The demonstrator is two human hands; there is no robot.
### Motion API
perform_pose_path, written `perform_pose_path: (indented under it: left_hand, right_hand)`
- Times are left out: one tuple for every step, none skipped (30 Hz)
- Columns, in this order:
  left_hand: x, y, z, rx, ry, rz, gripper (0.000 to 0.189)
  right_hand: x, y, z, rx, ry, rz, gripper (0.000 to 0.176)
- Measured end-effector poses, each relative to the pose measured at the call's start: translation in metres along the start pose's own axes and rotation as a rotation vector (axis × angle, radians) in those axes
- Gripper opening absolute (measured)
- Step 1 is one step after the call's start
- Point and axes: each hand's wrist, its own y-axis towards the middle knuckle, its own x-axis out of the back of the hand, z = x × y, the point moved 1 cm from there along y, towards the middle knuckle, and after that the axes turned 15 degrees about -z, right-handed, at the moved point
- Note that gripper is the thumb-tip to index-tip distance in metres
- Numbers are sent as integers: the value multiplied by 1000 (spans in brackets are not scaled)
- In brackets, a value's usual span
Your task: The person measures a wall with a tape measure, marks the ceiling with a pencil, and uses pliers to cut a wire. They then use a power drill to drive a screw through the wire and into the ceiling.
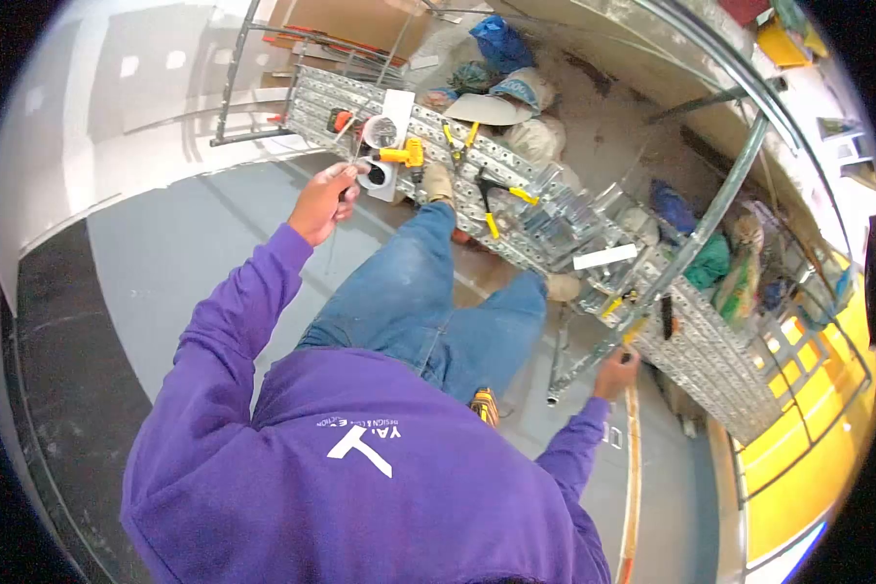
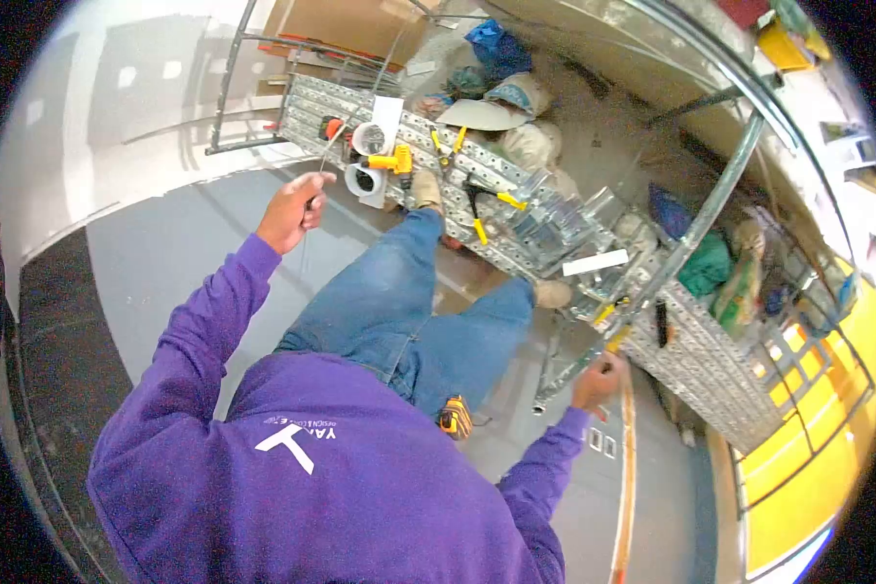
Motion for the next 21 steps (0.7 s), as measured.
perform_pose_path:
  left_hand:
    - [11, 1, 10, 37, 16, 4, 23]
    - [23, 3, 20, 69, 28, 5, 22]
    - [33, 5, 28, 96, 38, 4, 22]
    - [39, 4, 36, 130, 1, 13, 24]
    - [42, 1, 42, 165, -39, 21, 27]
    - [45, -1, 43, 186, -76, 85, 31]
    - [49, -2, 41, 204, -111, 151, 36]
    - [53, -4, 35, 256, -171, 186, 41]
    - [58, -6, 27, 307, -228, 225, 46]
    - [66, -7, 21, 360, -284, 267, 51]
    - [76, -1, 24, 388, -384, 308, 55]
    - [85, 10, 29, 414, -480, 350, 60]
    - [96, 9, 15, 439, -573, 394, 64]
    - [107, -2, 1, 379, -579, 352, 69]
    - [126, 4, -3, 414, -690, 395, 68]
    - [146, 12, -8, 449, -797, 440, 67]
    - [167, 19, -11, 484, -900, 486, 66]
    - [185, 29, -6, 523, -969, 448, 58]
    - [203, 40, -4, 492, -1014, 422, 55]
    - [219, 48, -2, 468, -1055, 395, 52]
    - [235, 52, -8, 448, -1093, 367, 49]
  right_hand:
    - [3, -11, 24, 39, 103, 96, 15]
    - [1, -22, 51, 84, 208, 196, 14]
    - [16, -34, 117, 287, 341, 170, 13]
    - [24, -44, 171, 441, 459, 233, 14]
    - [30, -56, 221, 598, 573, 306, 16]
    - [36, -70, 268, 663, 623, 400, 18]
    - [42, -85, 313, 725, 670, 497, 20]
    - [48, -100, 357, 798, 716, 566, 22]
    - [51, -114, 398, 869, 758, 637, 24]
    - [53, -128, 436, 956, 782, 695, 26]
    - [52, -142, 469, 1040, 802, 755, 28]
    - [49, -155, 500, 1134, 793, 798, 29]
    - [45, -168, 530, 1224, 782, 841, 31]
    - [40, -182, 555, 1313, 770, 885, 32]
    - [33, -197, 575, 1366, 749, 913, 32]
    - [23, -211, 595, 1416, 729, 940, 32]
    - [16, -226, 615, 1463, 710, 967, 32]
    - [12, -238, 634, 1498, 655, 982, 30]
    - [6, -251, 653, 1502, 653, 976, 31]
    - [1, -264, 669, 1498, 649, 972, 32]
    - [-1, -276, 683, 1490, 645, 968, 34]
